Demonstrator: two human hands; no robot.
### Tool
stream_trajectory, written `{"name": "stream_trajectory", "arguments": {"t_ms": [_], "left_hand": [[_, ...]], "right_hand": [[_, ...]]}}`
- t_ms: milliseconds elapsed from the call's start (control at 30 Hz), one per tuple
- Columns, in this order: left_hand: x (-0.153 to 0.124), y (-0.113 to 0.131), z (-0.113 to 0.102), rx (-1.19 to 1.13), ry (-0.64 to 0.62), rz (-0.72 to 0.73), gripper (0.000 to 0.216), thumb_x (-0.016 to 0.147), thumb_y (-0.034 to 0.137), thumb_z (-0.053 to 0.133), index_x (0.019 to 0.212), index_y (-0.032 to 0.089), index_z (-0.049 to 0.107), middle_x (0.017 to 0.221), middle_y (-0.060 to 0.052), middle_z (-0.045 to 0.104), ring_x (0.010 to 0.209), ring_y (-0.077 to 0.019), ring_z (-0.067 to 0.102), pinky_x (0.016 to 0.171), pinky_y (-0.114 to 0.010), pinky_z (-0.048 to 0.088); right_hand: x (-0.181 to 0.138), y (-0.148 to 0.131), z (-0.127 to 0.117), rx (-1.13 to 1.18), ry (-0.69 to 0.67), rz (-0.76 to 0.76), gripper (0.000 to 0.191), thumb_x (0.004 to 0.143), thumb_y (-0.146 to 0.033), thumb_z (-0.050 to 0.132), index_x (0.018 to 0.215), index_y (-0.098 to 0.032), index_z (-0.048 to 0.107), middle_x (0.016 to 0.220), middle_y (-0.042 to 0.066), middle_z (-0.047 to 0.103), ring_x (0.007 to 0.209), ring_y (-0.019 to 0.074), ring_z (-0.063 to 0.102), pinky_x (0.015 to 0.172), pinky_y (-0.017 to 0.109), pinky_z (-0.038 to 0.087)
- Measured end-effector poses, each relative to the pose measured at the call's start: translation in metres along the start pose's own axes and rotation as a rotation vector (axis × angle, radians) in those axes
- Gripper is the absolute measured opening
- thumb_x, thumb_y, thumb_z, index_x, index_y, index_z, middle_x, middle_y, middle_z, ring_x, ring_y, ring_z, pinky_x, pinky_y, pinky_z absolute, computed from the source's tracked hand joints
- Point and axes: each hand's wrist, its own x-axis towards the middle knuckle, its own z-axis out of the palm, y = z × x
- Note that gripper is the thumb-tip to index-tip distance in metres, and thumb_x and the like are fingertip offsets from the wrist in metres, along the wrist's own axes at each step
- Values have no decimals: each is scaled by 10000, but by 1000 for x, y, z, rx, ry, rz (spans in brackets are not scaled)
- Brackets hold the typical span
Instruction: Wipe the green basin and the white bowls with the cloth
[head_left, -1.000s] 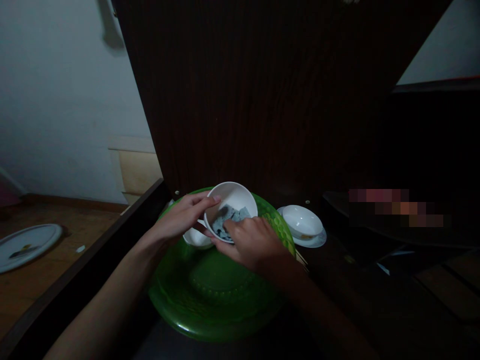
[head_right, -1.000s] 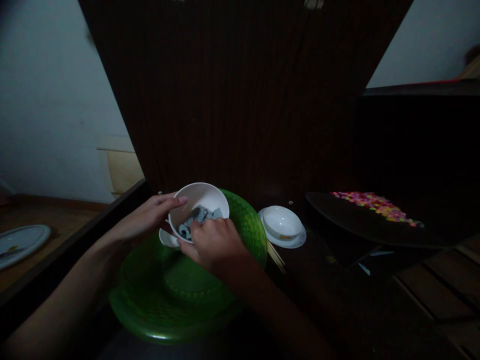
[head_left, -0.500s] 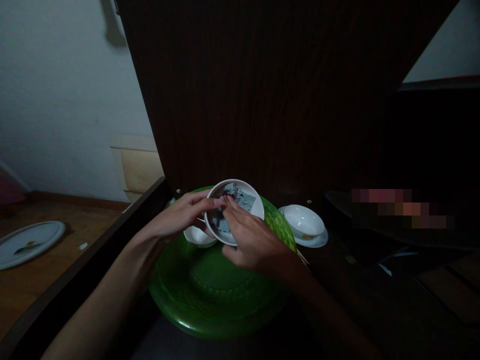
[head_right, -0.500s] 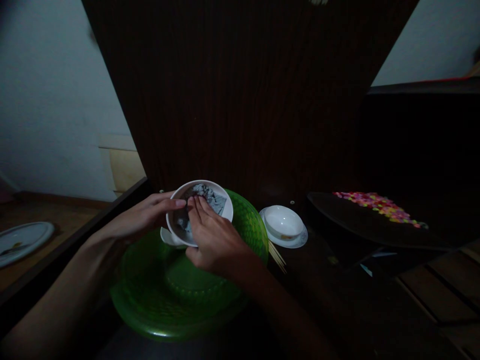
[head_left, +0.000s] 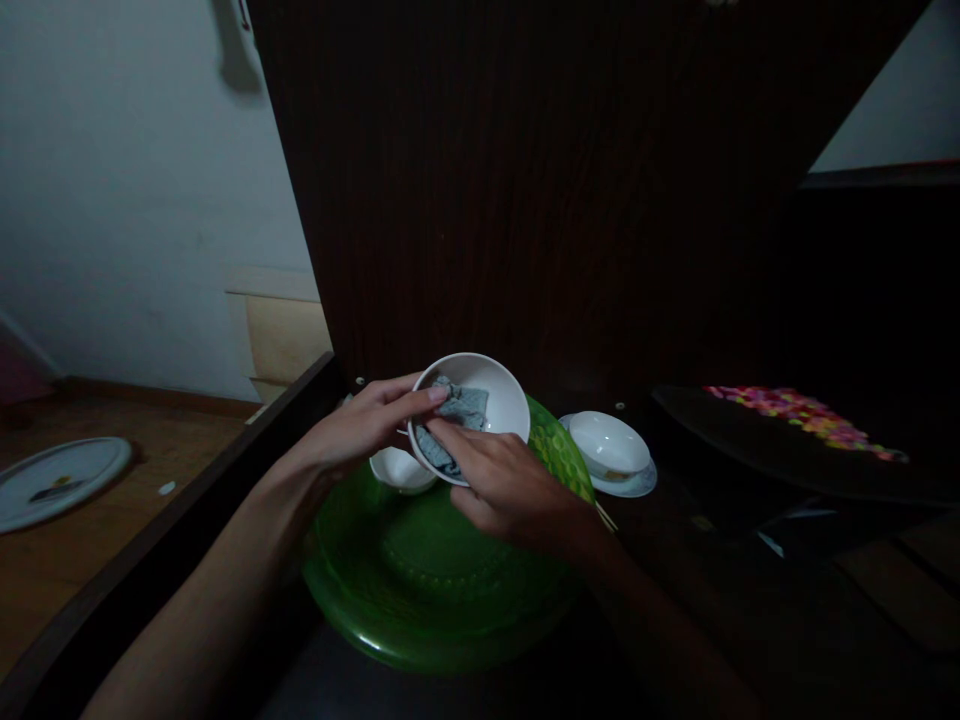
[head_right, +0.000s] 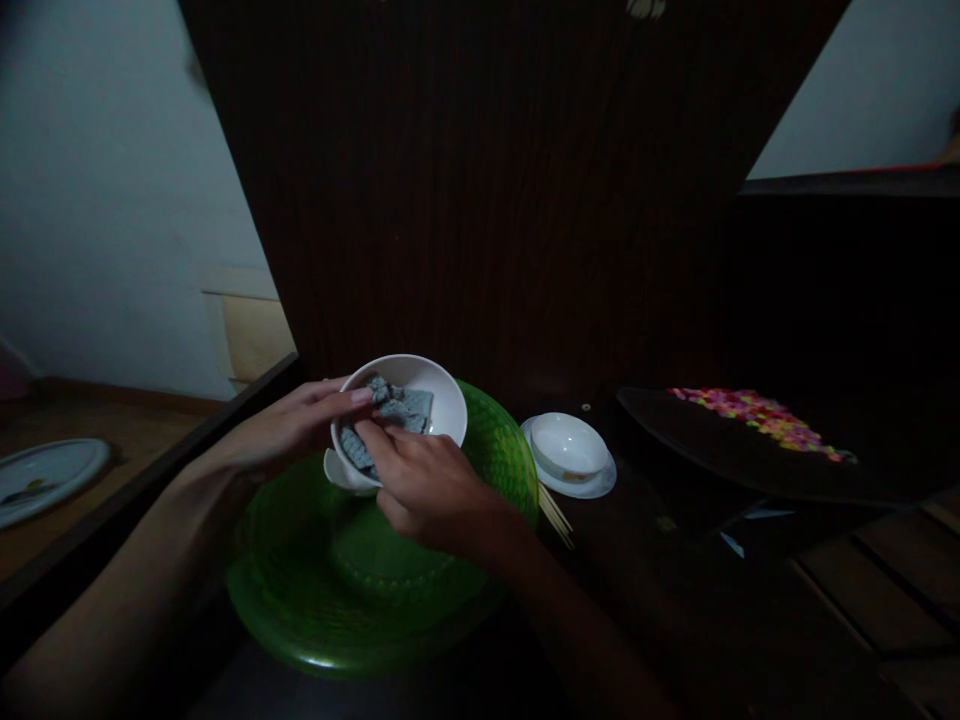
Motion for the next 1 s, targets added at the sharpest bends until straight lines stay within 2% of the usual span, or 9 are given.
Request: {"name": "stream_trajectory", "arguments": {"t_ms": [133,233,333,433,533,633,733,900,1000], "left_hand": [[1,0,1,-18,80,-30,397,700,487,814,822,132,683,630,10,623,546,-100,552,511,-201,449],[1,1,2,-20,117,-46,417,654,505,833,752,136,665,582,14,609,519,-107,554,483,-202,453],[1,2,3,-16,115,-52,420,646,509,835,694,138,646,584,3,620,515,-117,571,460,-204,457],[1,2,3,-5,106,-61,392,685,492,811,702,130,661,601,-5,633,519,-120,580,448,-205,458],[1,1,1,5,100,-65,355,714,461,796,748,125,686,626,-9,648,539,-124,591,452,-203,463],[1,0,-1,21,111,-39,323,736,439,783,772,130,692,629,-5,646,540,-124,589,447,-196,458],[0,1,-5,47,121,5,328,756,436,771,875,136,715,684,-14,667,576,-131,610,490,-208,496],[-1,5,-11,90,171,22,406,761,446,777,1037,155,716,812,-48,705,635,-152,645,519,-233,546],[-2,6,-9,67,221,7,442,746,431,794,1094,177,698,847,-51,703,659,-174,657,506,-271,578]], "right_hand": [[-4,0,-1,-58,22,-2,606,845,-113,487,1448,-115,425,1305,152,650,1071,275,654,843,382,508],[-5,-1,-2,-106,36,-15,537,855,-119,514,1391,-145,510,1088,100,739,874,230,674,735,334,448],[-6,-1,-5,-158,13,-19,367,859,-148,570,1219,-174,637,887,53,758,678,187,636,606,307,339],[-7,0,-3,-204,45,-22,183,857,-181,616,1022,-189,693,757,24,732,583,158,586,562,305,258],[-9,5,0,-229,143,-79,57,864,-200,637,820,-194,672,683,-3,696,575,146,574,571,309,254],[-8,9,1,-259,281,-159,163,870,-226,658,716,-188,619,685,-12,679,616,145,587,606,309,300],[-6,10,-2,-347,375,-169,157,853,-242,686,722,-186,621,704,2,671,683,172,609,640,317,341],[-4,11,-2,-350,279,-133,25,834,-148,659,845,-171,662,799,32,713,776,206,641,708,334,420],[-6,13,1,-266,220,-91,170,826,-85,594,943,-167,686,897,53,754,832,215,670,793,353,474]]}}
